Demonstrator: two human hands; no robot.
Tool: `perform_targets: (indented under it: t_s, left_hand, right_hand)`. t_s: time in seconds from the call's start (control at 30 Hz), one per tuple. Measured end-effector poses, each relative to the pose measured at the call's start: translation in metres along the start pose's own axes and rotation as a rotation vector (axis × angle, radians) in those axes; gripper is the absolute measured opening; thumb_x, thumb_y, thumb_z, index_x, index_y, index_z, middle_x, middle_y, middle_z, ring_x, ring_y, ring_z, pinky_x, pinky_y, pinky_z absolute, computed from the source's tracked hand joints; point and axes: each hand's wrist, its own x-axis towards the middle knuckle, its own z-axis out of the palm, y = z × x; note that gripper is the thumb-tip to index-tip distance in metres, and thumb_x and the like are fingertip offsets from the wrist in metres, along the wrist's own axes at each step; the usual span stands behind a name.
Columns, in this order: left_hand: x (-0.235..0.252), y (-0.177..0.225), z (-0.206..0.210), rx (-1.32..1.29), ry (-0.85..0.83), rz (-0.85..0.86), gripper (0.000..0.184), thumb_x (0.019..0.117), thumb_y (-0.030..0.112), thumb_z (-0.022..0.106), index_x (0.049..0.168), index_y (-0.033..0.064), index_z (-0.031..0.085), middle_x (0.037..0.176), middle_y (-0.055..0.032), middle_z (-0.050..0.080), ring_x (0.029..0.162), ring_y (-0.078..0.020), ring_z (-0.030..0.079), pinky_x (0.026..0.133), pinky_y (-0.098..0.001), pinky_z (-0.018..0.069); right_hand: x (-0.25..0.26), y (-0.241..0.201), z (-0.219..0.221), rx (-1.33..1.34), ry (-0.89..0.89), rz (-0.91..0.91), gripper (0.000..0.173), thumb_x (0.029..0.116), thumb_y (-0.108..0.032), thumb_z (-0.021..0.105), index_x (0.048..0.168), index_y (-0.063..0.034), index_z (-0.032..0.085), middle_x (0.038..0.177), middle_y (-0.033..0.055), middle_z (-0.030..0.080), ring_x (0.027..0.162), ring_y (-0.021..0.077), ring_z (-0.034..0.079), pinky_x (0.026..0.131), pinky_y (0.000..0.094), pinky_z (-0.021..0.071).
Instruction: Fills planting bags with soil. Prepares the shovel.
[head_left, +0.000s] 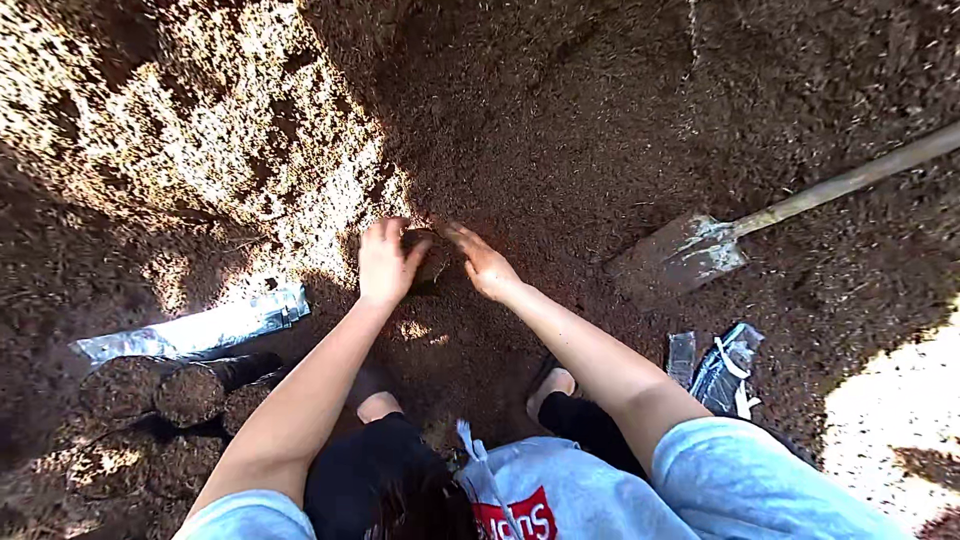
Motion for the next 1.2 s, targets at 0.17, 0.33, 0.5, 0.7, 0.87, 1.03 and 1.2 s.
perform_targets:
  t_s: [0.17, 0.33, 0.5, 0.7, 0.87, 1.03, 1.2]
  left_hand:
    - [-0.034, 0.010, -0.005, -0.449, -0.536, -0.749, 0.075, 0.1080, 0.063, 0.028, 0.135, -0.0019, 0.055, 0.121, -0.0216, 0.063, 0.104, -0.0296, 0.062, 0.093, -0.0477, 0.0498]
    - [-0.031, 0.036, 0.024, -0.838, -0.498, -0.913, 0.067, 0.1088, 0.061, 0.027, 0.127, 0.0052, 0.059, 0.104, -0.0071, 0.066, 0.077, -0.0106, 0.059, 0.068, -0.0255, 0.0481]
    - [-0.026, 0.045, 0.033, -0.851, -0.420, -1.023, 0.076, 0.1059, 0.067, 0.029, 0.146, 0.0049, 0.044, 0.120, -0.0139, 0.065, 0.083, -0.0129, 0.063, 0.070, -0.0249, 0.0503]
    - [-0.021, 0.056, 0.057, -1.036, -0.099, -1.080, 0.060, 0.1098, 0.057, 0.030, 0.140, 0.0087, 0.049, 0.104, -0.0084, 0.064, 0.059, -0.0077, 0.050, 0.051, -0.0206, 0.0398]
    - [-0.015, 0.060, 0.066, -1.106, 0.088, -1.171, 0.041, 0.1125, 0.044, 0.030, 0.101, 0.0129, 0.054, 0.071, 0.0011, 0.052, 0.045, -0.0045, 0.038, 0.040, -0.0180, 0.0312]
    - [-0.022, 0.062, 0.058, -1.095, -0.132, -1.225, 0.039, 0.1108, 0.043, 0.028, 0.089, 0.0162, 0.046, 0.065, 0.0018, 0.047, 0.043, -0.0064, 0.040, 0.039, -0.0192, 0.0335]
    - [-0.023, 0.060, 0.001, -0.085, -0.492, -0.598, 0.050, 0.1075, 0.051, 0.046, 0.120, 0.0071, 0.065, 0.092, -0.0089, 0.062, 0.076, -0.0213, 0.058, 0.069, -0.0415, 0.0494]
  right_hand:
    - [0.002, -0.009, 0.014, -0.230, -0.184, -0.083, 0.058, 0.1052, -0.001, 0.038, 0.159, -0.0240, 0.041, 0.169, -0.0064, 0.029, 0.134, 0.0305, 0.057, 0.097, 0.0597, 0.0527]
    - [0.013, -0.025, -0.003, -0.272, -0.335, -0.017, 0.050, 0.1093, -0.010, 0.029, 0.156, -0.0202, 0.046, 0.164, -0.0011, 0.039, 0.135, 0.0311, 0.056, 0.104, 0.0613, 0.0466]
    - [0.053, -0.009, -0.050, 0.086, -0.237, -0.046, 0.033, 0.1050, -0.012, 0.050, 0.135, -0.0062, 0.064, 0.138, 0.0200, 0.061, 0.130, 0.0344, 0.058, 0.113, 0.0553, 0.0423]
    - [0.084, 0.007, -0.023, 0.096, -0.574, 0.263, 0.057, 0.1070, -0.048, 0.049, 0.126, 0.0034, 0.063, 0.118, 0.0208, 0.068, 0.102, 0.0315, 0.067, 0.094, 0.0509, 0.0507]
    - [0.076, 0.007, -0.020, -0.090, -0.434, 0.040, 0.043, 0.1088, -0.034, 0.043, 0.115, -0.0002, 0.069, 0.122, 0.0237, 0.067, 0.120, 0.0408, 0.062, 0.098, 0.0655, 0.0467]
    - [0.074, 0.024, -0.057, 0.174, -0.292, 0.070, 0.043, 0.1097, -0.030, 0.043, 0.129, 0.0020, 0.064, 0.131, 0.0248, 0.063, 0.125, 0.0388, 0.059, 0.107, 0.0608, 0.0422]
    - [0.061, 0.103, 0.038, -0.005, -0.313, 0.143, 0.067, 0.0931, -0.026, 0.073, 0.154, -0.0166, 0.048, 0.163, 0.0227, 0.032, 0.150, 0.0488, 0.026, 0.117, 0.0714, 0.0237]
